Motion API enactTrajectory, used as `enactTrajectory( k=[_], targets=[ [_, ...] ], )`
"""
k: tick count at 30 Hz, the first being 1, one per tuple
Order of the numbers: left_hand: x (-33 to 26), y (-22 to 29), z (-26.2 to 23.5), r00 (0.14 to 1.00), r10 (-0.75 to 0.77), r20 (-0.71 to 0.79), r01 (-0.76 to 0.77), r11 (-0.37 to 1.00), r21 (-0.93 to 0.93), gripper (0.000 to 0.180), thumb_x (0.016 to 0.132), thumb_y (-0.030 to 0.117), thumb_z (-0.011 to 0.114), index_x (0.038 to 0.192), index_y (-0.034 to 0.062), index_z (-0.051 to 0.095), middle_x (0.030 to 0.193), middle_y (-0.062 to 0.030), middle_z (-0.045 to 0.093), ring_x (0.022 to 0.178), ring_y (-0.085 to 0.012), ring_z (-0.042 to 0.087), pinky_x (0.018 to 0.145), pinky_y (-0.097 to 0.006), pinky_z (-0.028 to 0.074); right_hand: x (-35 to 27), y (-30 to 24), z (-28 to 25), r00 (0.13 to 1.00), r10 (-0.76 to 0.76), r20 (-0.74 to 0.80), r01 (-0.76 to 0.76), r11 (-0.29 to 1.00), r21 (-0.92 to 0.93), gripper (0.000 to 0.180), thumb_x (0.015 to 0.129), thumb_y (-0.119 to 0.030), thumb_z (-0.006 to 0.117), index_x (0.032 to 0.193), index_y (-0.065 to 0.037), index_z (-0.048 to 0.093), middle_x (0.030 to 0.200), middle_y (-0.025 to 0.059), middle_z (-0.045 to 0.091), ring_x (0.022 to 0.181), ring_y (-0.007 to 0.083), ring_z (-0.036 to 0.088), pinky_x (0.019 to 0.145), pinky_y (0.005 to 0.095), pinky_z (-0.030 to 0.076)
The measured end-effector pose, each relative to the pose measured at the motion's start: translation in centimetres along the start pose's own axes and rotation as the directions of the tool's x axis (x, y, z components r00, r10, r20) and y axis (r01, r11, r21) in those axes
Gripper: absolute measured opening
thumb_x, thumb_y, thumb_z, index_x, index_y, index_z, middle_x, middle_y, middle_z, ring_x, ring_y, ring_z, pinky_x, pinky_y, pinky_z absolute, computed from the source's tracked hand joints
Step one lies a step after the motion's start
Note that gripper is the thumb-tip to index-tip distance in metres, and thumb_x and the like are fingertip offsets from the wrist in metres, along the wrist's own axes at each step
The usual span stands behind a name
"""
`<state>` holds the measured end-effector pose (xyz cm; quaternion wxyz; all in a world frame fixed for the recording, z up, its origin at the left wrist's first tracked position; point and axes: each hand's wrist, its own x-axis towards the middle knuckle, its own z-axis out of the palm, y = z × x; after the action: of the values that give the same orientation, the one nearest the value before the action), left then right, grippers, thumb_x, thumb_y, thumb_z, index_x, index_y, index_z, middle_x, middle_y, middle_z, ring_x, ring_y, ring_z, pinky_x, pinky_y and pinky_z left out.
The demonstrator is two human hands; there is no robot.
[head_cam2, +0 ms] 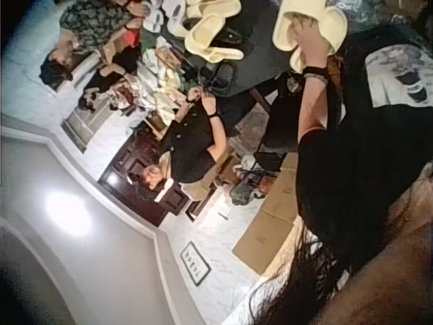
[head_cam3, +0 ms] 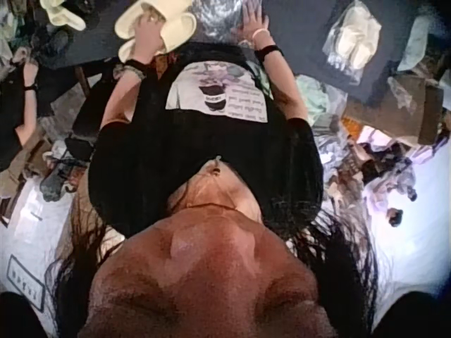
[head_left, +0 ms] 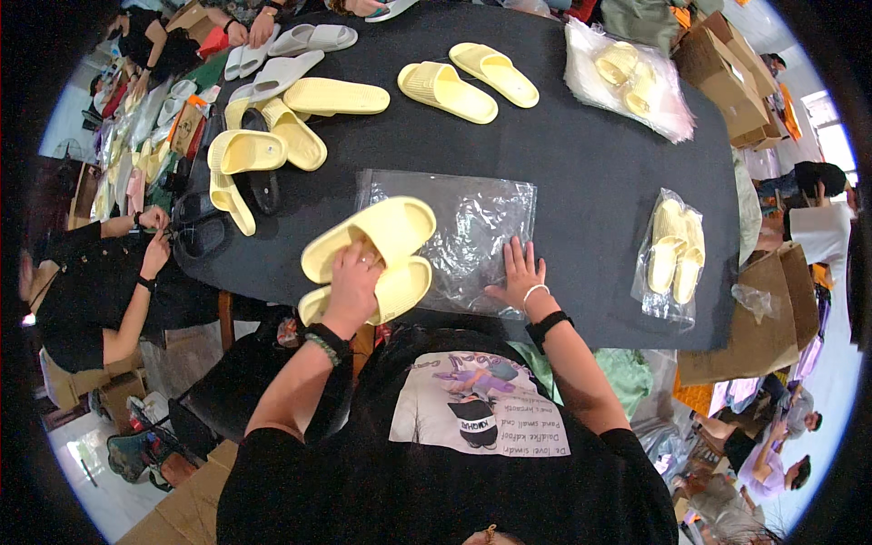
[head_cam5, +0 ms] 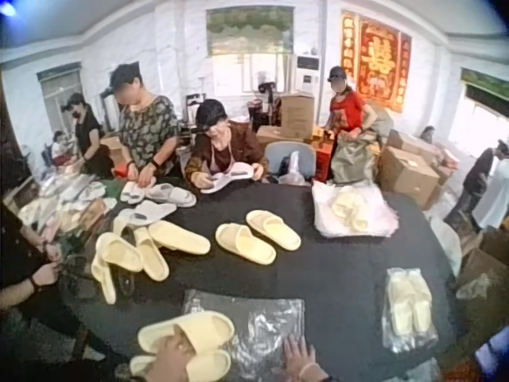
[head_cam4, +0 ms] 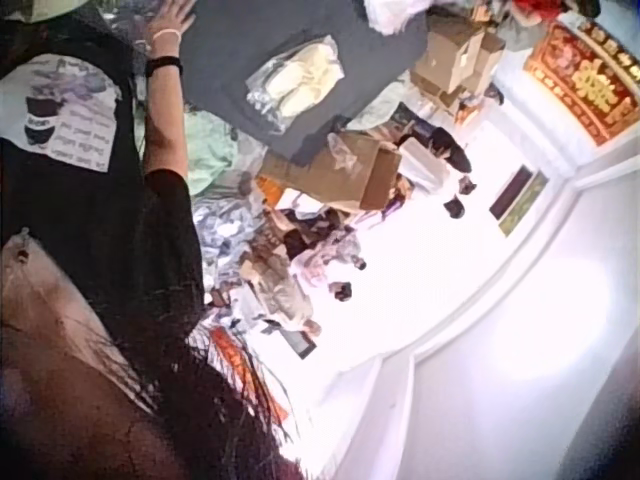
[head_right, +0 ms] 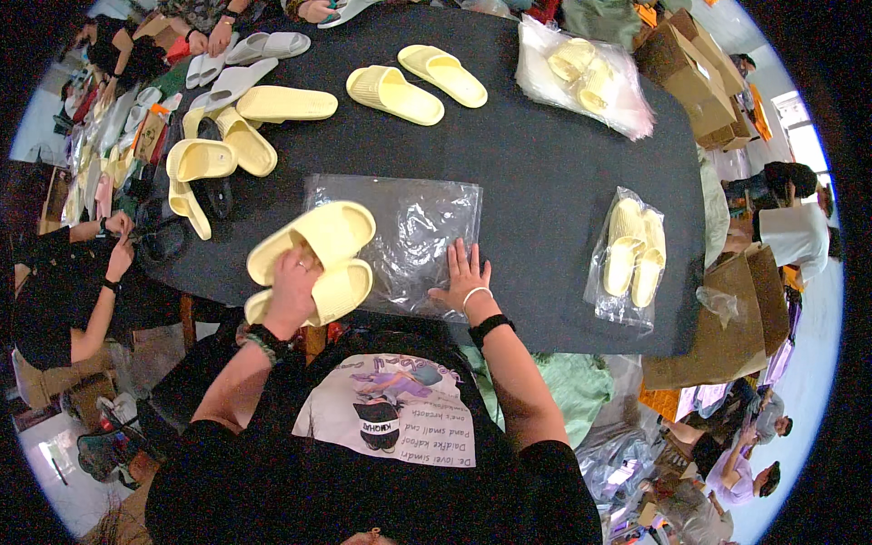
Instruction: Sorting and packing slippers into plastic bags and larger transport bags.
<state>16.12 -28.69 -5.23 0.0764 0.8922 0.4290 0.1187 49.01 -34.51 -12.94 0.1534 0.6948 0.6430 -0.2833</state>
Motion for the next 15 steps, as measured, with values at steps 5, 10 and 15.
enactTrajectory(
  k=[5, 10, 15],
  targets=[
    [-6.4, -5.5, 5.8, 0.965, -0.247, 0.089, 0.24, 0.968, 0.078, 0.027, 0.077, 0.01, 0.055, 0.101, 0.0046, 0.067, 0.106, -0.0152, 0.062, 0.12, -0.0348, 0.046, 0.102, -0.053, 0.028, 0.2, 0.3, 0.9, 0.999, -0.029, -0.046, 0.028, 0.999, -0.026, 0.105, 0.079, -0.064, 0.059, 0.153, -0.012, 0.006, 0.16, 0.0042, -0.005, 0.146, 0.0301, -0.007, 0.114, 0.0564, 0.007],
    [-5.6, -6.8, 4.2, 0.961, -0.263, 0.087, 0.249, 0.957, 0.148, 0.025, 0.075, 0.005, 0.057, 0.098, 0.004, 0.068, 0.107, -0.0145, 0.062, 0.121, -0.0346, 0.046, 0.104, -0.052, 0.027, -1.1, -0.1, -0.7, 0.998, -0.06, -0.017, 0.06, 0.998, -0.005, 0.118, 0.069, -0.063, 0.07, 0.152, -0.008, 0.005, 0.159, 0.012, -0.004, 0.145, 0.0366, -0.006, 0.114, 0.0571, 0.008],
    [-1.5, -4.1, -0.5, 0.973, -0.221, -0.062, 0.228, 0.963, 0.147, 0.021, 0.076, 0.008, 0.058, 0.094, 0.0019, 0.068, 0.103, -0.014, 0.063, 0.118, -0.0353, 0.047, 0.103, -0.051, 0.029, -2.9, -0.6, -1.0, 0.983, -0.16, -0.088, 0.152, 0.984, -0.088, 0.129, 0.061, -0.062, 0.077, 0.151, -0.007, 0.003, 0.159, 0.0131, -0.006, 0.145, 0.038, -0.005, 0.112, 0.0602, 0.01]
  ],
)
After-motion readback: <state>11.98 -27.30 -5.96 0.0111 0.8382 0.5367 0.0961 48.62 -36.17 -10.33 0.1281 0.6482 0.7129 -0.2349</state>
